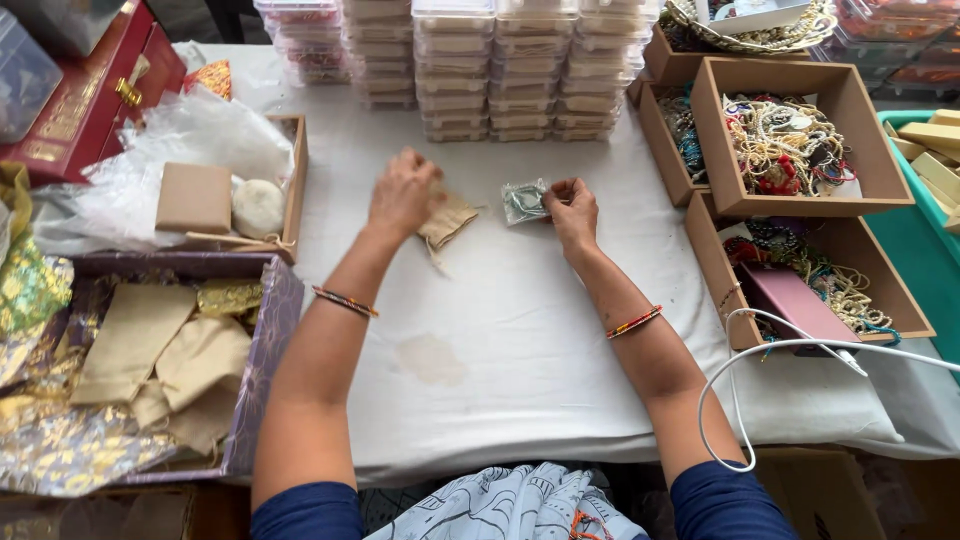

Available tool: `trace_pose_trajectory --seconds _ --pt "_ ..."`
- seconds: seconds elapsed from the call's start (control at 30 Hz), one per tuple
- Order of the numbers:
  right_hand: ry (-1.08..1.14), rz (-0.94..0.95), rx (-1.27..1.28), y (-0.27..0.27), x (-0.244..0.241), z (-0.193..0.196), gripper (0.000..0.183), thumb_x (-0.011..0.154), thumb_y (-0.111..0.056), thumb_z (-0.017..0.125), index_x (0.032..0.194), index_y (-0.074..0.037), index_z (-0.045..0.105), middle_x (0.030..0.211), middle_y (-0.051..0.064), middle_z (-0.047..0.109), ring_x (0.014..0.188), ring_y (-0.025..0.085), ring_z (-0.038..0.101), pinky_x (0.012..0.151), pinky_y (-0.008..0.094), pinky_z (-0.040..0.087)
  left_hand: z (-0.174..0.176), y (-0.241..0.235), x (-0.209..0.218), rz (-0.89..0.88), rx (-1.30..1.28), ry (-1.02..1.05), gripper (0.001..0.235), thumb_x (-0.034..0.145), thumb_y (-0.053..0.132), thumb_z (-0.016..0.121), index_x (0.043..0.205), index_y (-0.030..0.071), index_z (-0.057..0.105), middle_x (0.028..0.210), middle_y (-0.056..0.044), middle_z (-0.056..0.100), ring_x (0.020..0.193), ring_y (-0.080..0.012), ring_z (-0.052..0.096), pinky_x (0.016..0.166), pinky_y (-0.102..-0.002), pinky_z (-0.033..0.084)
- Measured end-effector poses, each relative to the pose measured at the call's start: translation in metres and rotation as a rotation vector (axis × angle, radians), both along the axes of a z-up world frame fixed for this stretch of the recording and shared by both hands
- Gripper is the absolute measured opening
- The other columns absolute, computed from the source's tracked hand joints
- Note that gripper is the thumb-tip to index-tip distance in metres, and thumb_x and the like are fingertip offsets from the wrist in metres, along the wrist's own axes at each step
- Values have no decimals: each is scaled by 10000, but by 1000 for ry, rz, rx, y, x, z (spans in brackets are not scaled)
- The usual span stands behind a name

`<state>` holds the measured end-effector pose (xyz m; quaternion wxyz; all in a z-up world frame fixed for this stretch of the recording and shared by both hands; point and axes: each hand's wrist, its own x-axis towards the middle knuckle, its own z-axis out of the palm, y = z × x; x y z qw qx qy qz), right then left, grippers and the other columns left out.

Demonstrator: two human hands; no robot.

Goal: The person packages a green beaded bracelet by placing it into a clear plastic bag, then into a small beige cloth pouch, and finally into a clear plastic box. They then pick up a silver chain necklace, place it into a clear plastic bag, and put the bag into another beige cloth pouch.

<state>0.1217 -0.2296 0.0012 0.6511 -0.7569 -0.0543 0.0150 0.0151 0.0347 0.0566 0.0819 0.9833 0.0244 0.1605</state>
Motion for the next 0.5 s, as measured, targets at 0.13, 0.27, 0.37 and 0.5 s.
trace_pose_trajectory --seconds 0.13,0.27,0.37,0.5 --pt "69 28 -27 0 -6 17 172 934 -20 669 1072 -54 572 959 51 678 845 137 675 680 308 625 -1 -19 -13 -79 -211 261 433 854 424 818 1180 158 715 1189 -65 643 1132 -253 631 953 -396 527" --pt "66 263 236 3 4 -3 171 917 9 606 1070 -66 611 1008 56 674 895 143 690 712 314 648 -30 -10 -14 -124 -295 162 357 782 357 814 1060 139 764 1097 -58 706 1037 -246 679 878 -372 555" --pt "75 424 299 9 3 -19 200 898 27 592 1052 -37 702 1067 70 683 932 150 703 768 309 656 -49 -2 -12 -127 -435 38 237 846 301 762 987 112 786 1019 -65 746 930 -238 727 844 -369 583" --pt "22 564 156 17 -16 -12 154 917 -37 713 1058 -17 773 1129 58 630 947 151 695 824 273 608 -64 1 -9 -79 -510 -57 193 915 263 716 958 83 769 1001 -86 754 863 -255 734 825 -391 587"
